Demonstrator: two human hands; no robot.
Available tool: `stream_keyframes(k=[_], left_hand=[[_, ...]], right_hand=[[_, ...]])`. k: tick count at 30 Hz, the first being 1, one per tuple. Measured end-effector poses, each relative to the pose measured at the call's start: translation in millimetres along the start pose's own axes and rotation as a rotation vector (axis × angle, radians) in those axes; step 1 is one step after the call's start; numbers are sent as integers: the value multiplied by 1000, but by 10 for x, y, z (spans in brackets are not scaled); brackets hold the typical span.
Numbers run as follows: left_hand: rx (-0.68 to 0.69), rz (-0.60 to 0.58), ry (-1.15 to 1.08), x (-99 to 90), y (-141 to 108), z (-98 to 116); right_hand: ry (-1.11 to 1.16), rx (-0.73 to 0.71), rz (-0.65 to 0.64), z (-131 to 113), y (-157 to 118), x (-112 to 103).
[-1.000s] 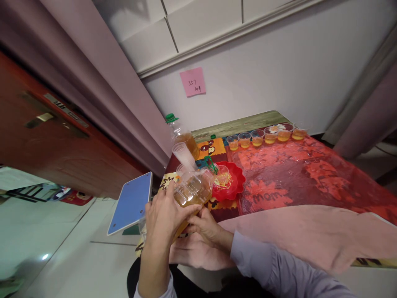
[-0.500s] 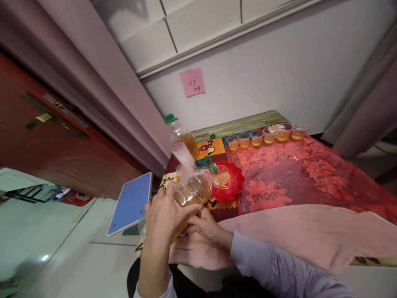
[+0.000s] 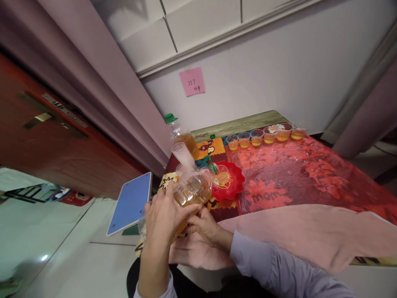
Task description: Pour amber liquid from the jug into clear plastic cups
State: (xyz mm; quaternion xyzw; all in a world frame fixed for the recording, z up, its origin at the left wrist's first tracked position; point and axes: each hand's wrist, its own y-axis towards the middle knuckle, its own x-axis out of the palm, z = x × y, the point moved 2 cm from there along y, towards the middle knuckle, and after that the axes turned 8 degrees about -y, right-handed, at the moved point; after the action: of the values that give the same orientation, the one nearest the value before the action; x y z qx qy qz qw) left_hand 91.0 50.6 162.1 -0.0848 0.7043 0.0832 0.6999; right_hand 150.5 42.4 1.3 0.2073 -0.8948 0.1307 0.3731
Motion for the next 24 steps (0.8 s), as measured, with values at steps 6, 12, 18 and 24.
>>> stream_keyframes(k=[6, 12, 18, 24], left_hand=[[2, 9, 8, 8, -5, 1], [-7, -5, 11, -7, -3, 3], [-8, -7, 11, -18, -8, 12], [-13, -30, 11, -28, -2, 19]], right_hand=[[-16, -12, 0, 12, 2, -2], [8, 2, -17, 29, 10, -10], [3, 19, -15, 19, 6, -11], [-6, 19, -21, 22, 12, -14]])
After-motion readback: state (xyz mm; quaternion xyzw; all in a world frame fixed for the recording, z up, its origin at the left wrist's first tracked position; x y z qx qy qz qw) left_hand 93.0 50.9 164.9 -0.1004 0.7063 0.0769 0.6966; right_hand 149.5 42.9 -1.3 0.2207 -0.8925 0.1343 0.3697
